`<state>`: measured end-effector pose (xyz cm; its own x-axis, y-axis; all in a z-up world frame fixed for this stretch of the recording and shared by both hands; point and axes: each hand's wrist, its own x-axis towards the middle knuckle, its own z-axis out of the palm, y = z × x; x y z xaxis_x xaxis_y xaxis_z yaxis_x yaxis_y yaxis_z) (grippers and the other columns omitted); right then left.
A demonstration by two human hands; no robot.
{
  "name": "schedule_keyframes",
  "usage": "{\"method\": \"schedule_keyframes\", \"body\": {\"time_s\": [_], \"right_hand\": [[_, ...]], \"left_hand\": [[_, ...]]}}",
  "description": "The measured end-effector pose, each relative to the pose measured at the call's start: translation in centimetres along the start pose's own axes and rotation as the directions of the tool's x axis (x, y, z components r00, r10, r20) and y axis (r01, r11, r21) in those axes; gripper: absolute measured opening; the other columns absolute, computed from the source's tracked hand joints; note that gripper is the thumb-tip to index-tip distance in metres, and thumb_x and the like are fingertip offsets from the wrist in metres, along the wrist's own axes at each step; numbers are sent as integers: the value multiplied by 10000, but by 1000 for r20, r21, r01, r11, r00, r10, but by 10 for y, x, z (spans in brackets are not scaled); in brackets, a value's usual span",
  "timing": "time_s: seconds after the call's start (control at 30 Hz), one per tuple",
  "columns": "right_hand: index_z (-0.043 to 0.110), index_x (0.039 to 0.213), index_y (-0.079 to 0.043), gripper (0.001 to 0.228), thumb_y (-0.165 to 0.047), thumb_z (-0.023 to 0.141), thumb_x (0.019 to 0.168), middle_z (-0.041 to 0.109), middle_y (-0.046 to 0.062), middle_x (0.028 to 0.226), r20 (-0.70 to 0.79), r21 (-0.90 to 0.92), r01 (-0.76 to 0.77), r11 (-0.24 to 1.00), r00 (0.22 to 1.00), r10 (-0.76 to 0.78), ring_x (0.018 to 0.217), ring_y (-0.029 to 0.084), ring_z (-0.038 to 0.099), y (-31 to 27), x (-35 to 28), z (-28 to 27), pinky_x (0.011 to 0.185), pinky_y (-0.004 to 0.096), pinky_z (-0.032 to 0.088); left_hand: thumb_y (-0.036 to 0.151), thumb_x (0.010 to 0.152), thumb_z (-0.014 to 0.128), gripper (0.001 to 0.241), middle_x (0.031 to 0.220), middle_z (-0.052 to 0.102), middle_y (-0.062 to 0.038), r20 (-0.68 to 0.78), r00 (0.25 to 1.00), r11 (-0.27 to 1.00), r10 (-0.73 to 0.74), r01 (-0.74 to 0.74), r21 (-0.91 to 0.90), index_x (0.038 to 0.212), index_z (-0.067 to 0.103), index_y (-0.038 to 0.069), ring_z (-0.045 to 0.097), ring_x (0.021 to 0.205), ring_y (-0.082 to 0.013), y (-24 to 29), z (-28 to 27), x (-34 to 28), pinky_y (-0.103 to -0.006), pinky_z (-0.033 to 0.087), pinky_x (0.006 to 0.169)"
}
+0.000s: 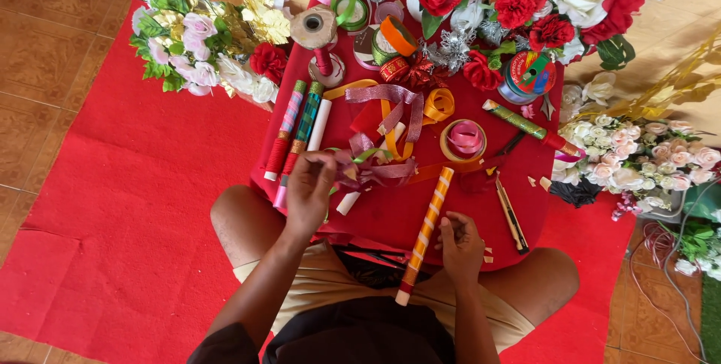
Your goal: The person wraps a cylinder with patterned paper and ties a thin ribbon around it by hand.
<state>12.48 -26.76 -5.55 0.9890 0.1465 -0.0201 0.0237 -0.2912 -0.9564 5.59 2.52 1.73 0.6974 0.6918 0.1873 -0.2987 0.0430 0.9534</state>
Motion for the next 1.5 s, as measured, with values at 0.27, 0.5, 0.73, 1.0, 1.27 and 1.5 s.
{"method": "schedule_keyframes", "body": {"time_s": [0.27, 0.5, 0.73, 1.0, 1.27, 1.5], "right_hand": [[697, 1152, 31, 250, -178, 678, 1018, 707, 222, 835, -10, -25, -13, 1000, 1000, 13, 619, 209, 666, -2, -2, 0, 468, 330, 610], [703, 1135, -59, 274, -286, 635, 1000, 693, 61, 821, 3, -140, -68, 988, 998, 70, 623, 144, 660, -11, -2, 1, 507, 287, 607], [704, 1122, -56, 278, -294, 643, 993, 705, 59, 806, -9, -142, -45, 989, 999, 44, 613, 133, 660, -10, -2, 2, 493, 277, 606], [704, 1106, -71, 288, -322, 645, 978, 711, 61, 788, 0, -156, -37, 987, 999, 38, 600, 141, 677, -7, -2, 0, 479, 289, 619], [702, 1103, -73, 288, -325, 647, 977, 705, 62, 779, 6, -142, -27, 989, 1000, 28, 601, 133, 665, -11, -5, 0, 475, 284, 620], [699, 1113, -73, 280, -313, 647, 978, 705, 58, 794, 3, -137, -25, 990, 1000, 25, 614, 126, 664, -9, -3, 1, 468, 284, 627]], "left_hand": [[85, 1107, 445, 41, 922, 667, -103, -251, 967, 971, -47, -15, -240, 1111, 482, 102, 701, 816, -195, -21, -27, 6, -285, 549, 762], [148, 1106, 410, 86, 1071, 662, -242, 14, 996, 993, 83, -81, -89, 1065, 420, 73, 732, 888, -324, 29, 2, -9, -393, 629, 770], [229, 1034, 563, 177, 1264, 606, -182, 377, 921, 863, -93, -114, 493, 1046, 593, 56, 629, 1246, -222, 16, 7, -12, -354, 531, 704], [104, 924, 661, 250, 1097, 595, -124, 373, 891, 567, 257, -452, 688, 1160, 615, 37, 570, 1030, -302, 26, 19, 4, -417, 474, 869], [254, 846, 760, 397, 1366, 597, -65, 660, 747, 235, 87, -659, 715, 1211, 640, 158, 524, 1295, -304, -36, 25, 10, -497, 481, 963], [167, 919, 741, 165, 1096, 732, -8, 583, 787, 276, 203, -617, 737, 1081, 772, 166, 653, 1021, -254, -44, 31, 20, -441, 503, 878]]}}
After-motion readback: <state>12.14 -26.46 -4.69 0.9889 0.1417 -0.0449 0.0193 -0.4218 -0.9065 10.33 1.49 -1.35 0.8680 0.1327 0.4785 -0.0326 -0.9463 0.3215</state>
